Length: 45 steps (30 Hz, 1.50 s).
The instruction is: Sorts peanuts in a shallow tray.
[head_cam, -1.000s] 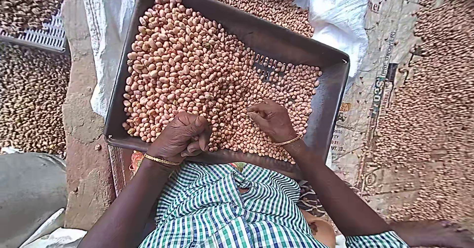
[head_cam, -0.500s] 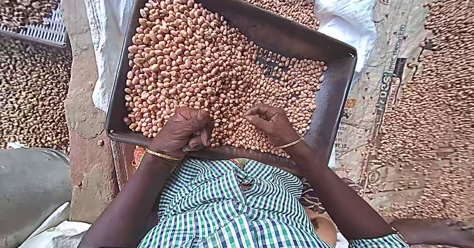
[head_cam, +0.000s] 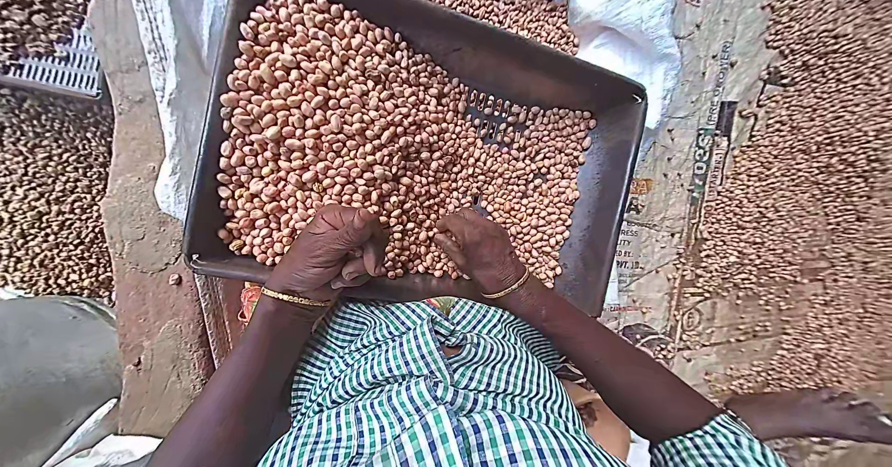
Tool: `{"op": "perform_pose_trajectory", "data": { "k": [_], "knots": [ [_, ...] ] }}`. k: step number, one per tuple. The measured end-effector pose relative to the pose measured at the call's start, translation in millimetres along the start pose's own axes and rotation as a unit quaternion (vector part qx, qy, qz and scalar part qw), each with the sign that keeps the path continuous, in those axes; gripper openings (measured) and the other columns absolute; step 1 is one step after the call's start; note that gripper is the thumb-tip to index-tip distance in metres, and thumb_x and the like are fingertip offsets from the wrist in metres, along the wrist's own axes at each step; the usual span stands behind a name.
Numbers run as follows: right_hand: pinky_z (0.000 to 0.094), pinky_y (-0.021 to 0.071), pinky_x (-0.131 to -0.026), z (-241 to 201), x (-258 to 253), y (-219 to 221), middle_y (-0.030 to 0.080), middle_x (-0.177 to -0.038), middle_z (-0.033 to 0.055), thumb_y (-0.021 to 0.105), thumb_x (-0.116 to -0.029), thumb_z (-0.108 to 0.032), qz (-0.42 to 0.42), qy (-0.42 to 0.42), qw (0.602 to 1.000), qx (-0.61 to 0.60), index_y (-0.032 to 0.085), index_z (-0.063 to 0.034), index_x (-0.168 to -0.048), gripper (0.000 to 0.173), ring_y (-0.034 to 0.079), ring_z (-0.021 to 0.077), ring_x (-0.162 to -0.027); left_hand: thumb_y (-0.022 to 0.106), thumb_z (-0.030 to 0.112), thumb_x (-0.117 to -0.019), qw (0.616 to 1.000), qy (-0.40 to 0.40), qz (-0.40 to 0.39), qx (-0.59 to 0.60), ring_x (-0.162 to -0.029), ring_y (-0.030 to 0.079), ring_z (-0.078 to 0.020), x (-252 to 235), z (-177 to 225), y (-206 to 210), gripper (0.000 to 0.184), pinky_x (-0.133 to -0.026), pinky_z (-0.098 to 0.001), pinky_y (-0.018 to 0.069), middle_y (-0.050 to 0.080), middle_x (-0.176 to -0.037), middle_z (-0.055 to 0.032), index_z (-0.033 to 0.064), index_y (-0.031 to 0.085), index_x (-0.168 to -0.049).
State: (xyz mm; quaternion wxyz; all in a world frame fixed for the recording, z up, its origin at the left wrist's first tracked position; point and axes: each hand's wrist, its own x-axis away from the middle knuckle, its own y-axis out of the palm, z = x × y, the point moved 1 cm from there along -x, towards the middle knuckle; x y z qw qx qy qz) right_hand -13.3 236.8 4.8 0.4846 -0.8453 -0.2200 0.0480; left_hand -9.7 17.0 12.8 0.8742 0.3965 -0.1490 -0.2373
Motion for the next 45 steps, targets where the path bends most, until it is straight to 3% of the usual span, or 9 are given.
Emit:
{"op": "perform_pose_trajectory", "data": {
  "k": [5, 18, 21, 23, 26, 30, 35, 40, 45],
  "knots": [
    [0.0231, 0.0399, -0.057, 17.5, 2.8, -22.1, 0.059, -0.078, 0.0087, 0.069, -0.0936, -0.008, 0.090, 0.016, 0.992, -0.085, 0.073, 0.0013, -0.105, 0.015, 0.045, 0.0111, -0.060, 0.060, 0.038, -0.1008, 1.000, 0.004, 0.004, 0.002, -0.043, 0.048, 0.0067, 2.3, 0.5, -0.9, 0.040, -0.043, -0.0091, 0.0389, 0.057, -0.053, 0.0111, 0.0141, 0.073, -0.073],
    [0.0448, 0.0571, -0.059, -9.4, -1.7, 9.9, 0.067, -0.085, 0.0233, 0.068, -0.0903, -0.001, 0.027, -0.065, 0.994, 0.084, 0.072, 0.0088, -0.095, 0.012, 0.071, 0.0379, -0.074, 0.059, 0.038, -0.1015, 1.000, -0.003, 0.014, -0.016, -0.042, 0.047, 0.0056, -0.1, 0.3, -0.1, 0.041, -0.042, -0.0097, 0.0392, 0.055, -0.051, 0.0112, 0.0151, 0.071, -0.070],
    [0.0469, 0.0558, -0.066, -4.6, -10.8, -3.9, 0.067, -0.084, 0.0190, 0.067, -0.0945, -0.006, -0.049, 0.012, 0.997, -0.057, 0.072, 0.0046, -0.097, 0.011, 0.067, 0.0320, -0.073, 0.060, 0.039, -0.1002, 1.000, -0.006, 0.011, -0.015, -0.042, 0.048, 0.0062, 0.1, 0.8, -0.5, 0.039, -0.042, -0.0092, 0.0386, 0.057, -0.052, 0.0111, 0.0154, 0.073, -0.071],
    [0.0228, 0.0398, -0.053, 14.3, -12.3, -10.9, 0.054, -0.064, -0.0007, 0.069, -0.0921, -0.006, -0.015, 0.045, 0.965, -0.259, 0.073, -0.0030, -0.089, 0.006, 0.046, 0.0062, -0.054, 0.060, 0.039, -0.1004, 1.000, -0.008, 0.009, -0.013, -0.043, 0.049, 0.0067, 0.4, 0.9, -0.8, 0.039, -0.042, -0.0086, 0.0391, 0.058, -0.053, 0.0116, 0.0160, 0.073, -0.072],
    [0.0136, 0.0461, -0.059, 53.5, -4.0, -39.9, 0.061, -0.070, -0.0154, 0.042, -0.0945, -0.008, 0.121, 0.081, 0.786, -0.601, 0.067, -0.0200, -0.086, 0.029, 0.055, -0.0056, -0.062, 0.060, 0.038, -0.1010, 1.000, -0.001, 0.002, -0.004, -0.045, 0.051, 0.0069, 1.0, 0.6, -3.5, 0.037, -0.044, -0.0083, 0.0408, 0.058, -0.054, 0.0118, 0.0161, 0.074, -0.075],
    [0.0118, 0.0428, -0.053, 84.4, 7.1, -72.8, 0.059, -0.068, -0.0147, 0.039, -0.0972, -0.001, 0.221, 0.147, 0.809, -0.524, 0.062, -0.0167, -0.089, 0.029, 0.050, -0.0058, -0.055, 0.059, 0.039, -0.1012, 1.000, -0.005, -0.002, -0.006, -0.046, 0.051, 0.0072, -1.7, 0.7, -3.0, 0.037, -0.044, -0.0082, 0.0400, 0.059, -0.055, 0.0120, 0.0165, 0.074, -0.076],
    [0.0128, 0.0299, -0.047, 59.7, -5.1, -59.2, 0.045, -0.062, -0.0104, 0.049, -0.1072, -0.012, 0.007, 0.229, 0.900, -0.370, 0.064, -0.0050, -0.090, 0.023, 0.033, -0.0047, -0.047, 0.062, 0.039, -0.0993, 1.000, -0.002, 0.019, 0.013, -0.045, 0.052, 0.0071, 0.2, 0.3, -2.3, 0.035, -0.044, -0.0082, 0.0402, 0.061, -0.055, 0.0109, 0.0155, 0.076, -0.077],
    [0.0175, 0.0466, -0.064, 42.0, -21.2, -84.2, 0.056, -0.084, -0.0010, 0.047, -0.1057, -0.008, -0.170, 0.127, 0.940, -0.268, 0.057, -0.0002, -0.112, 0.014, 0.054, 0.0002, -0.068, 0.061, 0.032, -0.1011, 0.998, -0.014, 0.059, 0.026, -0.041, 0.048, 0.0088, -4.3, 0.5, 6.9, 0.038, -0.038, -0.0076, 0.0355, 0.059, -0.052, 0.0122, 0.0165, 0.074, -0.070],
    [0.0418, 0.0515, -0.084, -2.5, -83.1, -89.1, 0.066, -0.101, 0.0200, 0.050, -0.1053, -0.001, -0.523, 0.105, 0.844, 0.057, 0.060, 0.0097, -0.120, 0.021, 0.064, 0.0242, -0.084, 0.040, 0.013, -0.1058, 0.997, -0.015, 0.078, 0.018, -0.036, 0.041, 0.0085, -7.8, 7.7, 13.7, 0.051, -0.035, -0.0101, 0.0296, 0.053, -0.047, 0.0139, 0.0211, 0.059, -0.059]
  ]
}}
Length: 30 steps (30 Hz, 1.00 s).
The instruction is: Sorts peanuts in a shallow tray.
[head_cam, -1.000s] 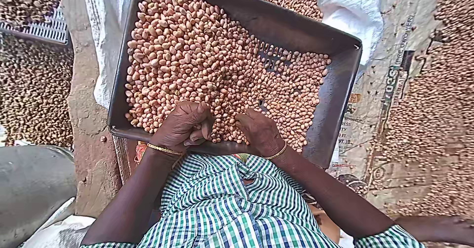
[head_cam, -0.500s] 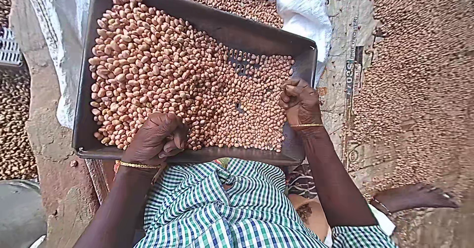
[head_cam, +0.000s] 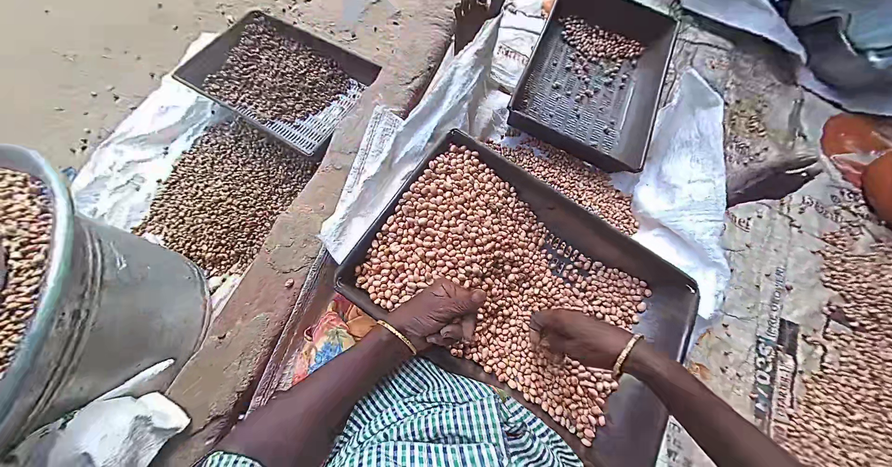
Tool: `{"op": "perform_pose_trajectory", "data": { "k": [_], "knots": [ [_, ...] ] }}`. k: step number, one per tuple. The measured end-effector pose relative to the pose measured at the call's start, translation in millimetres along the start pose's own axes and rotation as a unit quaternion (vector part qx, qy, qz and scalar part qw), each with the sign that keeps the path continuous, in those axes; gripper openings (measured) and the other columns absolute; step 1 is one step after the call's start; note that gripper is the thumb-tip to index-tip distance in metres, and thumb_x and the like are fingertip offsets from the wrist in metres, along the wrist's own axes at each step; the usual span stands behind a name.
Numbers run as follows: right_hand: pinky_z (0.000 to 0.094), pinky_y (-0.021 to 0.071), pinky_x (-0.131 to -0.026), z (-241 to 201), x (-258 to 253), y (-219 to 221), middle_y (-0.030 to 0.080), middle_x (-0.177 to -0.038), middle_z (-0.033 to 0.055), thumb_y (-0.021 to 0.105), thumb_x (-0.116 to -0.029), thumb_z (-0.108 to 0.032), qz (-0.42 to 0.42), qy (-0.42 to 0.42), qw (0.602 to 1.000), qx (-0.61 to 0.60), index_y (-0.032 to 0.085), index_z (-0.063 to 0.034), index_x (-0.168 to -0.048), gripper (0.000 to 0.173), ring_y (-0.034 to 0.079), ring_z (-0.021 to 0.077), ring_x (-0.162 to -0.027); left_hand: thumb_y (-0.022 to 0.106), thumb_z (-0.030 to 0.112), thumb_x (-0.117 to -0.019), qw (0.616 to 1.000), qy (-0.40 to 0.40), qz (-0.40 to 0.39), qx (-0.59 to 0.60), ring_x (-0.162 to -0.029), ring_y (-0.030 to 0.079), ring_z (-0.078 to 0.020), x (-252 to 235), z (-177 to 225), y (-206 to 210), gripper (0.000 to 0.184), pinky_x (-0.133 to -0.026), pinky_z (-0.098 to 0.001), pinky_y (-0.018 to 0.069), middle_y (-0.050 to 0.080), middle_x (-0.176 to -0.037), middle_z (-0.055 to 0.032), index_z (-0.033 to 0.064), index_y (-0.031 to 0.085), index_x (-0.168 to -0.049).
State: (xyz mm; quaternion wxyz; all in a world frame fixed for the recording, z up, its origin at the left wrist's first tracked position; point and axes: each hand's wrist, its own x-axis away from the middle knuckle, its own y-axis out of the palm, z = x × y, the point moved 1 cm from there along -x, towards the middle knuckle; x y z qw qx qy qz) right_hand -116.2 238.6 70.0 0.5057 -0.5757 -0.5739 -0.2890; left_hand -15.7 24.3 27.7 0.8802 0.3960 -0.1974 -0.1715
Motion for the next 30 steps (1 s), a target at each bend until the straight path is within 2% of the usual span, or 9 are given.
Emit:
{"op": "perform_pose_trajectory", "data": {
  "k": [3, 7, 9, 12, 14, 17, 23, 27, 30],
  "knots": [
    [0.0425, 0.0505, -0.088, -69.8, -5.3, -58.5, 0.065, -0.107, 0.0197, 0.058, -0.1024, -0.003, 0.187, -0.148, 0.970, 0.039, 0.063, 0.0071, -0.120, 0.021, 0.064, 0.0250, -0.093, 0.037, 0.011, -0.1072, 1.000, -0.005, 0.012, 0.004, -0.036, 0.041, 0.0076, -1.2, 2.2, 1.0, 0.053, -0.035, -0.0107, 0.0297, 0.052, -0.047, 0.0130, 0.0196, 0.057, -0.059],
    [0.0318, 0.0385, -0.116, -164.9, 21.1, -130.8, 0.042, -0.157, 0.0224, 0.057, -0.1029, -0.014, 0.462, -0.379, 0.802, 0.015, 0.036, 0.0036, -0.154, 0.058, 0.047, 0.0246, -0.142, 0.034, 0.012, -0.1079, 1.000, -0.006, 0.008, 0.023, -0.037, 0.043, 0.0069, -1.5, 0.8, -2.2, 0.054, -0.036, -0.0101, 0.0324, 0.054, -0.048, 0.0110, 0.0177, 0.059, -0.060],
    [0.0276, 0.0404, -0.110, -152.3, 41.7, -136.6, 0.060, -0.140, 0.0212, 0.053, -0.1049, -0.011, 0.555, -0.363, 0.749, -0.015, 0.055, 0.0056, -0.137, 0.036, 0.055, 0.0189, -0.133, 0.041, 0.017, -0.1073, 0.999, -0.005, 0.010, 0.034, -0.040, 0.047, 0.0061, -0.3, -3.4, -5.8, 0.050, -0.038, -0.0100, 0.0360, 0.057, -0.052, 0.0106, 0.0167, 0.065, -0.064],
    [0.0290, 0.0434, -0.111, -50.2, 38.5, -101.0, 0.066, -0.132, 0.0193, 0.043, -0.1044, -0.003, 0.620, -0.324, 0.714, 0.001, 0.064, 0.0061, -0.129, 0.034, 0.060, 0.0204, -0.128, 0.046, 0.022, -0.1066, 0.999, 0.006, 0.021, 0.033, -0.041, 0.049, 0.0054, -2.2, -5.8, -7.6, 0.045, -0.039, -0.0102, 0.0393, 0.060, -0.055, 0.0100, 0.0163, 0.069, -0.068],
    [0.0393, 0.0453, -0.110, 32.2, 23.3, -51.7, 0.066, -0.128, 0.0275, 0.044, -0.1009, 0.004, 0.647, -0.245, 0.722, -0.015, 0.065, 0.0120, -0.124, 0.033, 0.063, 0.0346, -0.125, 0.046, 0.024, -0.1066, 0.999, 0.004, 0.022, 0.036, -0.039, 0.048, 0.0055, -3.0, -6.7, -7.6, 0.047, -0.038, -0.0103, 0.0381, 0.056, -0.051, 0.0111, 0.0173, 0.068, -0.066],
    [0.0327, 0.0485, -0.106, 101.7, 10.7, 21.3, 0.064, -0.131, 0.0234, 0.044, -0.1012, 0.003, 0.594, -0.134, 0.764, -0.213, 0.061, 0.0102, -0.129, 0.033, 0.064, 0.0227, -0.121, 0.056, 0.034, -0.1029, 0.999, -0.002, 0.005, 0.044, -0.041, 0.050, 0.0057, -0.9, -9.2, -12.6, 0.041, -0.039, -0.0097, 0.0389, 0.057, -0.053, 0.0118, 0.0178, 0.071, -0.068],
    [0.0283, 0.0546, -0.088, 70.8, -11.1, 71.1, 0.068, -0.121, 0.0190, 0.041, -0.0995, 0.005, 0.342, -0.131, 0.858, -0.361, 0.058, 0.0071, -0.135, 0.040, 0.068, 0.0139, -0.099, 0.060, 0.042, -0.0987, 0.999, 0.001, -0.001, 0.037, -0.043, 0.052, 0.0059, -1.0, -11.4, -14.8, 0.037, -0.041, -0.0099, 0.0414, 0.059, -0.055, 0.0129, 0.0180, 0.074, -0.074],
    [0.0346, 0.0584, -0.081, 97.1, -30.9, 18.0, 0.069, -0.123, 0.0191, 0.043, -0.0958, 0.010, 0.493, -0.088, 0.793, -0.348, 0.059, 0.0038, -0.138, 0.045, 0.072, 0.0199, -0.095, 0.058, 0.042, -0.1006, 0.998, 0.020, -0.057, 0.007, -0.050, 0.056, 0.0061, -1.3, -12.5, -21.5, 0.034, -0.046, -0.0094, 0.0443, 0.066, -0.066, 0.0113, 0.0170, 0.077, -0.087],
    [0.0407, 0.0553, -0.094, 120.2, -14.5, 4.6, 0.064, -0.133, 0.0219, 0.041, -0.0982, 0.008, 0.581, -0.046, 0.745, -0.323, 0.061, 0.0046, -0.135, 0.041, 0.068, 0.0266, -0.113, 0.057, 0.040, -0.1016, 0.997, 0.019, -0.071, 0.011, -0.051, 0.057, 0.0060, -2.2, -10.2, -21.0, 0.035, -0.046, -0.0093, 0.0450, 0.068, -0.068, 0.0103, 0.0151, 0.077, -0.088]
  ]
}}
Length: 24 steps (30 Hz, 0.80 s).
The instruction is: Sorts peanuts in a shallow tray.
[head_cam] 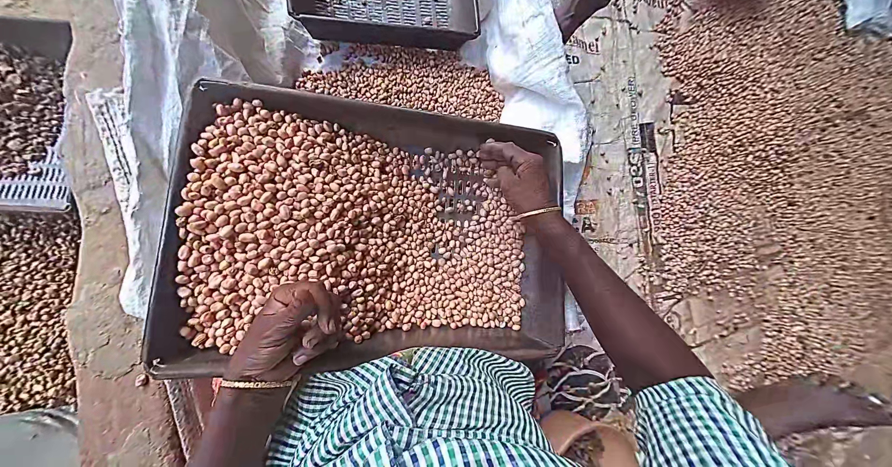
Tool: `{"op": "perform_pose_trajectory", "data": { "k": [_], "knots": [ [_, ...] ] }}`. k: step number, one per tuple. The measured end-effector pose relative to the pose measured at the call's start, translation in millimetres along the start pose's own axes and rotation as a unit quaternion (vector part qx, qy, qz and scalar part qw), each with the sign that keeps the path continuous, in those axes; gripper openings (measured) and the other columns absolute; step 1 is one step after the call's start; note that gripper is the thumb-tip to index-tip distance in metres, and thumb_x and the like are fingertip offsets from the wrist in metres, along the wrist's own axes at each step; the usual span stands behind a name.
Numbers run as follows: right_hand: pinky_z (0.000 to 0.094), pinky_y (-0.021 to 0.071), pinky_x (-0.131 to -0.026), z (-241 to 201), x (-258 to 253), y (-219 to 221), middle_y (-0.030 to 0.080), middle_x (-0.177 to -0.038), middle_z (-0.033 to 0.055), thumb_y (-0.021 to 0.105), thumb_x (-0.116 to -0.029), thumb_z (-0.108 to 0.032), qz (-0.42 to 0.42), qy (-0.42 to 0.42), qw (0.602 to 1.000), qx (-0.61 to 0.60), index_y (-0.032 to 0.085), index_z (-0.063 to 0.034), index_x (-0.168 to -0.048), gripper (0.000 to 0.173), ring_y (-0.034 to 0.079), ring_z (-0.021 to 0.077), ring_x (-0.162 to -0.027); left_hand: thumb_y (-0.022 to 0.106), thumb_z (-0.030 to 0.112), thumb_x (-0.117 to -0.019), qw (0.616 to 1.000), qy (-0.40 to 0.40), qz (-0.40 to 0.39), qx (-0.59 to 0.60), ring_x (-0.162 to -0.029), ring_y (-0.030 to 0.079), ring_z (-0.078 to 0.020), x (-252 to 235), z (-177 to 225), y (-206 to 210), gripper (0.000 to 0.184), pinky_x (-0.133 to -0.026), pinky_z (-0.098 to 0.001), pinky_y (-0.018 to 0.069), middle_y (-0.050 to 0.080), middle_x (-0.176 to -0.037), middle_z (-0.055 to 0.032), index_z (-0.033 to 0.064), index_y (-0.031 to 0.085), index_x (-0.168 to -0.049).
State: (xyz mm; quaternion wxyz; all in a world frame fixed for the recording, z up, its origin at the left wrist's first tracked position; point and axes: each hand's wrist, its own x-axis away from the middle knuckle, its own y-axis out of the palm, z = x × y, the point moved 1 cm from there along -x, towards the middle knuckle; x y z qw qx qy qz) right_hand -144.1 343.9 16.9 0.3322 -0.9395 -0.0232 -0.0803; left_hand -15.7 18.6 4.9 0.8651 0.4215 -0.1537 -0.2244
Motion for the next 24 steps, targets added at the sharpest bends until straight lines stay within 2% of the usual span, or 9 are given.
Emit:
{"op": "perform_pose_trajectory", "data": {
  "k": [2, 4, 6, 8, 11, 14, 16, 20, 24],
  "knots": [
    [0.0357, 0.0571, -0.089, -5.2, 38.2, -11.2, 0.067, -0.127, 0.0185, 0.042, -0.0961, 0.009, -0.021, -0.010, 1.000, -0.018, 0.065, 0.0057, -0.125, 0.036, 0.069, 0.0201, -0.106, 0.057, 0.039, -0.1015, 1.000, -0.006, 0.017, 0.013, -0.050, 0.057, 0.0064, 1.9, 0.0, 1.5, 0.035, -0.046, -0.0091, 0.0447, 0.066, -0.064, 0.0112, 0.0154, 0.077, -0.085],
    [0.0246, 0.0581, -0.082, -8.8, 89.0, -12.9, 0.070, -0.111, 0.0090, 0.043, -0.0953, 0.007, -0.149, 0.038, 0.987, -0.050, 0.068, 0.0036, -0.113, 0.030, 0.069, 0.0062, -0.092, 0.056, 0.039, -0.1020, 1.000, -0.010, 0.011, 0.021, -0.050, 0.057, 0.0059, 2.0, -0.7, 0.9, 0.037, -0.047, -0.0093, 0.0450, 0.065, -0.063, 0.0108, 0.0142, 0.077, -0.084],
    [0.0235, 0.0535, -0.084, -15.4, 120.8, -6.5, 0.070, -0.109, 0.0129, 0.043, -0.0991, 0.004, -0.312, 0.098, 0.945, -0.032, 0.067, 0.0074, -0.117, 0.030, 0.066, 0.0062, -0.090, 0.057, 0.039, -0.1015, 1.000, -0.014, 0.008, 0.019, -0.050, 0.057, 0.0064, 1.1, -0.5, 2.1, 0.036, -0.046, -0.0089, 0.0445, 0.065, -0.063, 0.0114, 0.0152, 0.077, -0.084],
    [0.0272, 0.0525, -0.087, -15.0, 126.8, 5.5, 0.072, -0.112, 0.0166, 0.042, -0.1015, 0.002, -0.365, 0.107, 0.925, 0.005, 0.065, 0.0067, -0.126, 0.034, 0.068, 0.0113, -0.093, 0.058, 0.039, -0.1007, 1.000, -0.021, 0.013, 0.013, -0.050, 0.056, 0.0072, 2.0, 0.6, 3.5, 0.034, -0.046, -0.0084, 0.0433, 0.065, -0.062, 0.0123, 0.0166, 0.077, -0.083],
    [0.0302, 0.0579, -0.078, 4.9, 93.4, 14.8, 0.073, -0.110, 0.0126, 0.046, -0.0996, 0.005, -0.197, 0.052, 0.979, 0.023, 0.061, 0.0004, -0.136, 0.040, 0.071, 0.0133, -0.088, 0.060, 0.039, -0.0997, 0.999, -0.023, 0.020, 0.011, -0.050, 0.056, 0.0069, 2.9, 1.5, 4.1, 0.033, -0.046, -0.0085, 0.0437, 0.065, -0.062, 0.0113, 0.0154, 0.077, -0.083],
    [0.0452, 0.0512, -0.100, 7.0, 51.9, -2.9, 0.060, -0.141, 0.0230, 0.039, -0.0984, 0.007, -0.032, 0.028, 0.996, 0.077, 0.046, 0.0016, -0.151, 0.053, 0.065, 0.0321, -0.120, 0.061, 0.039, -0.0989, 1.000, -0.011, 0.023, -0.004, -0.050, 0.058, 0.0064, 4.2, 2.4, 4.3, 0.033, -0.047, -0.0087, 0.0451, 0.068, -0.065, 0.0104, 0.0154, 0.078, -0.084],
    [0.0428, 0.0519, -0.101, 2.0, 59.9, -17.8, 0.059, -0.142, 0.0237, 0.042, -0.0957, 0.010, 0.006, 0.001, 0.998, 0.056, 0.054, 0.0048, -0.142, 0.048, 0.064, 0.0317, -0.123, 0.060, 0.040, -0.0999, 1.000, -0.010, 0.003, -0.014, -0.051, 0.058, 0.0058, 4.1, 2.7, 1.4, 0.034, -0.047, -0.0089, 0.0458, 0.069, -0.068, 0.0087, 0.0145, 0.078, -0.087],
    [0.0297, 0.0557, -0.090, -6.6, 130.6, -25.7, 0.071, -0.116, 0.0149, 0.049, -0.0979, 0.007, -0.193, 0.018, 0.981, 0.017, 0.070, 0.0044, -0.116, 0.028, 0.069, 0.0132, -0.101, 0.059, 0.039, -0.1005, 1.000, -0.015, 0.000, 0.000, -0.050, 0.058, 0.0064, 3.8, 2.3, 1.8, 0.034, -0.046, -0.0084, 0.0451, 0.067, -0.065, 0.0100, 0.0148, 0.078, -0.085],
    [0.0391, 0.0492, -0.093, -9.0, 146.4, -18.6, 0.071, -0.112, 0.0212, 0.041, -0.1019, 0.005, -0.390, 0.109, 0.910, 0.090, 0.069, 0.0068, -0.119, 0.033, 0.066, 0.0235, -0.099, 0.059, 0.039, -0.1001, 1.000, -0.008, 0.002, -0.003, -0.050, 0.057, 0.0072, 3.0, 1.6, 3.1, 0.034, -0.047, -0.0081, 0.0442, 0.065, -0.062, 0.0119, 0.0160, 0.077, -0.084]
  ]
}}
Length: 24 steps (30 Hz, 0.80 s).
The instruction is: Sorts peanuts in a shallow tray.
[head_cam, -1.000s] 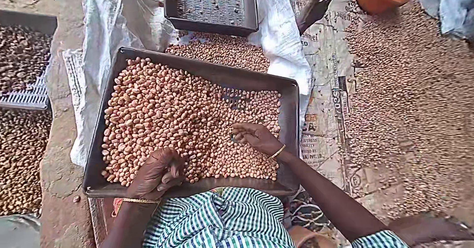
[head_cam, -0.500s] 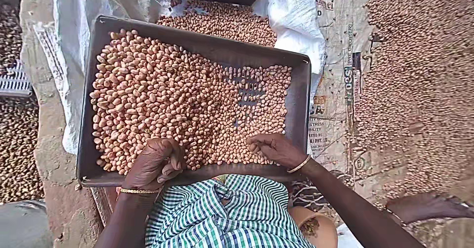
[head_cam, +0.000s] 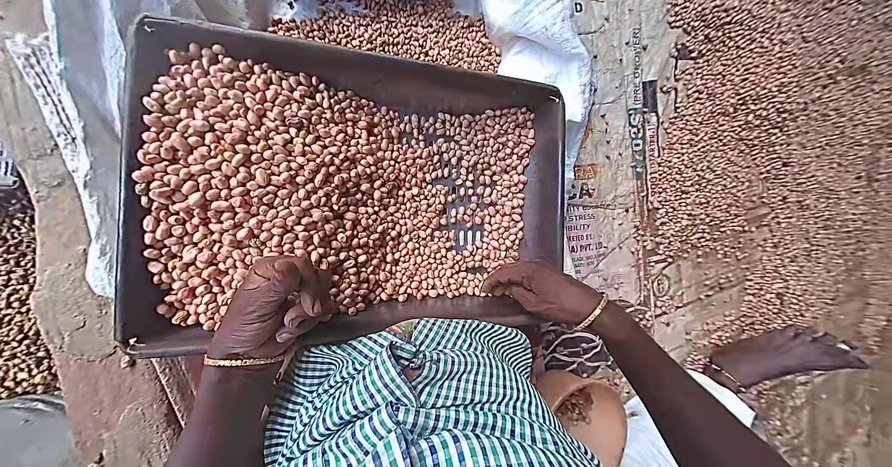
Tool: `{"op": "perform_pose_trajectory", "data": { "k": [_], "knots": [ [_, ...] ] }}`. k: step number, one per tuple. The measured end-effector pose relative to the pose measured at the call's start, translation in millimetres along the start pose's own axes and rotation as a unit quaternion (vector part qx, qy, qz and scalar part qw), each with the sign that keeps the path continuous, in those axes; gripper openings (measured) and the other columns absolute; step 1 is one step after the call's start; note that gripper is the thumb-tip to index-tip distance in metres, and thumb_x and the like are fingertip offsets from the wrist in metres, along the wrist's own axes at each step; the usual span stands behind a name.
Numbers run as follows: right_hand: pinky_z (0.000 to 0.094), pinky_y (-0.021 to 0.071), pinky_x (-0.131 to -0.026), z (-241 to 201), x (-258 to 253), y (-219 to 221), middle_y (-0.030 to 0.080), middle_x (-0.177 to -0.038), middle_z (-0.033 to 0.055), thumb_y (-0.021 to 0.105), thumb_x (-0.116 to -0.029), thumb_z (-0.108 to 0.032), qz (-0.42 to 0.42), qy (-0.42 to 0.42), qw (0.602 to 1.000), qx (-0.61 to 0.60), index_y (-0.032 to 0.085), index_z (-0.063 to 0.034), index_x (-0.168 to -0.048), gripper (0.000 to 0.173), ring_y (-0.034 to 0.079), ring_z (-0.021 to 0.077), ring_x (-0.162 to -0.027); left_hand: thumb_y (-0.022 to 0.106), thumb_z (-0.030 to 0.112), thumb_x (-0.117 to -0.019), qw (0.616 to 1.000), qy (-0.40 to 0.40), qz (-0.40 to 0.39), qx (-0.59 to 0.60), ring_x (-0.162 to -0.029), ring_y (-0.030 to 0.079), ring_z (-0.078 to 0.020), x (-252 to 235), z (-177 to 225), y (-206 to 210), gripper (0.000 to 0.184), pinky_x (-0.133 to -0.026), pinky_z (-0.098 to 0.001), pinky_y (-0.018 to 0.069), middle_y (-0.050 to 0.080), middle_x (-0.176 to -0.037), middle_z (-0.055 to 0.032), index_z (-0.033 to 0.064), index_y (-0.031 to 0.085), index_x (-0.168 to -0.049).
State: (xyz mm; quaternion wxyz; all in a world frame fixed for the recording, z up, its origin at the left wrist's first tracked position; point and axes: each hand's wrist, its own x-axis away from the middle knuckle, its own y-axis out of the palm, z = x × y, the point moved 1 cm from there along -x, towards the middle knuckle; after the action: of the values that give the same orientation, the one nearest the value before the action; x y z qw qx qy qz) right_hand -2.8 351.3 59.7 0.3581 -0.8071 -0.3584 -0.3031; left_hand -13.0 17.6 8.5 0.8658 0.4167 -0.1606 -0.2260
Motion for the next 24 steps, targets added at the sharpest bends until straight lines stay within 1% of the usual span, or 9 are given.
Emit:
{"op": "perform_pose_trajectory", "data": {
  "k": [2, 5, 7, 10, 12, 16, 19, 21, 24],
  "knots": [
    [0.0382, 0.0503, -0.090, 0.8, -12.7, 1.9, 0.071, -0.110, 0.0199, 0.042, -0.1018, 0.006, 0.117, 0.023, 0.993, 0.010, 0.068, 0.0055, -0.121, 0.032, 0.066, 0.0228, -0.097, 0.059, 0.038, -0.1004, 0.999, 0.027, 0.016, -0.026, -0.051, 0.057, 0.0075, 0.6, -0.5, 0.4, 0.032, -0.046, -0.0081, 0.0441, 0.067, -0.065, 0.0120, 0.0173, 0.078, -0.085],
    [0.0526, 0.0463, -0.106, 8.7, -32.7, 2.0, 0.063, -0.130, 0.0317, 0.044, -0.0937, 0.015, 0.409, -0.081, 0.903, 0.103, 0.062, 0.0124, -0.130, 0.041, 0.062, 0.0477, -0.122, 0.058, 0.038, -0.1011, 0.972, 0.161, 0.086, -0.149, -0.050, 0.054, 0.0092, 13.6, 2.2, 3.7, 0.029, -0.046, -0.0075, 0.0425, 0.068, -0.067, 0.0149, 0.0224, 0.078, -0.087],
    [0.0486, 0.0456, -0.108, 11.6, -40.3, 0.1, 0.065, -0.130, 0.0290, 0.044, -0.0905, 0.015, 0.483, -0.176, 0.854, 0.083, 0.067, 0.0126, -0.121, 0.038, 0.062, 0.0447, -0.124, 0.058, 0.041, -0.1014, 0.923, 0.262, 0.137, -0.247, -0.051, 0.054, 0.0091, 31.7, 10.9, 0.1, 0.028, -0.046, -0.0081, 0.0425, 0.068, -0.069, 0.0167, 0.0253, 0.076, -0.087],
    [0.0283, 0.0455, -0.111, -0.7, -54.6, 9.7, 0.071, -0.121, 0.0199, 0.045, -0.0858, 0.013, 0.376, -0.374, 0.846, -0.053, 0.069, 0.0121, -0.111, 0.035, 0.064, 0.0198, -0.123, 0.061, 0.041, -0.0994, 0.898, 0.307, 0.195, -0.246, -0.050, 0.056, 0.0067, 45.5, 12.1, -9.3, 0.027, -0.046, -0.0100, 0.0444, 0.068, -0.067, 0.0144, 0.0244, 0.075, -0.084],
    [0.0292, 0.0450, -0.111, -29.6, -75.8, 18.6, 0.073, -0.115, 0.0208, 0.046, -0.0848, 0.011, 0.240, -0.496, 0.827, -0.114, 0.070, 0.0126, -0.104, 0.032, 0.065, 0.0198, -0.121, 0.062, 0.041, -0.0984, 0.909, 0.292, 0.234, -0.185, -0.045, 0.052, 0.0054, 39.8, 8.4, -10.4, 0.032, -0.042, -0.0107, 0.0421, 0.063, -0.058, 0.0130, 0.0219, 0.073, -0.076],
    [0.0362, 0.0439, -0.110, -95.0, -111.9, 45.8, 0.074, -0.107, 0.0221, 0.046, -0.0827, 0.009, 0.035, -0.629, 0.771, -0.093, 0.074, 0.0094, -0.101, 0.034, 0.066, 0.0302, -0.115, 0.054, 0.041, -0.1032, 0.935, 0.263, 0.193, -0.140, -0.042, 0.051, 0.0040, 39.7, 12.6, -17.7, 0.038, -0.040, -0.0120, 0.0418, 0.062, -0.057, 0.0110, 0.0173, 0.074, -0.080],
    [0.0421, 0.0396, -0.109, -100.8, -130.8, 63.4, 0.076, -0.108, 0.0098, 0.057, -0.0801, 0.001, -0.006, -0.635, 0.772, 0.045, 0.077, -0.0049, -0.116, 0.042, 0.063, 0.0284, -0.116, 0.050, 0.043, -0.1049, 0.945, 0.245, 0.172, -0.130, -0.039, 0.049, 0.0017, 41.0, 13.9, -22.0, 0.046, -0.039, -0.0141, 0.0419, 0.056, -0.052, 0.0096, 0.0144, 0.071, -0.075],
    [0.0504, 0.0312, -0.117, -83.7, -120.3, 57.8, 0.074, -0.121, 0.0054, 0.058, -0.0797, -0.001, -0.013, -0.580, 0.796, 0.171, 0.073, -0.0135, -0.128, 0.052, 0.059, 0.0306, -0.125, 0.050, 0.044, -0.1044, 0.948, 0.239, 0.176, -0.117, -0.038, 0.049, 0.0014, 40.4, 13.9, -21.6, 0.048, -0.038, -0.0144, 0.0414, 0.055, -0.049, 0.0094, 0.0144, 0.070, -0.072],
    [0.0689, 0.0253, -0.115, -28.3, -85.9, 22.7, 0.068, -0.136, 0.0030, 0.061, -0.0819, -0.003, -0.001, -0.472, 0.839, 0.271, 0.079, -0.0228, -0.119, 0.045, 0.050, 0.0412, -0.139, 0.047, 0.048, -0.1040, 0.965, 0.205, 0.149, -0.071, -0.040, 0.051, 0.0021, 41.2, 17.0, -22.3, 0.051, -0.039, -0.0136, 0.0433, 0.056, -0.050, 0.0101, 0.0152, 0.069, -0.071]
  ]
}}
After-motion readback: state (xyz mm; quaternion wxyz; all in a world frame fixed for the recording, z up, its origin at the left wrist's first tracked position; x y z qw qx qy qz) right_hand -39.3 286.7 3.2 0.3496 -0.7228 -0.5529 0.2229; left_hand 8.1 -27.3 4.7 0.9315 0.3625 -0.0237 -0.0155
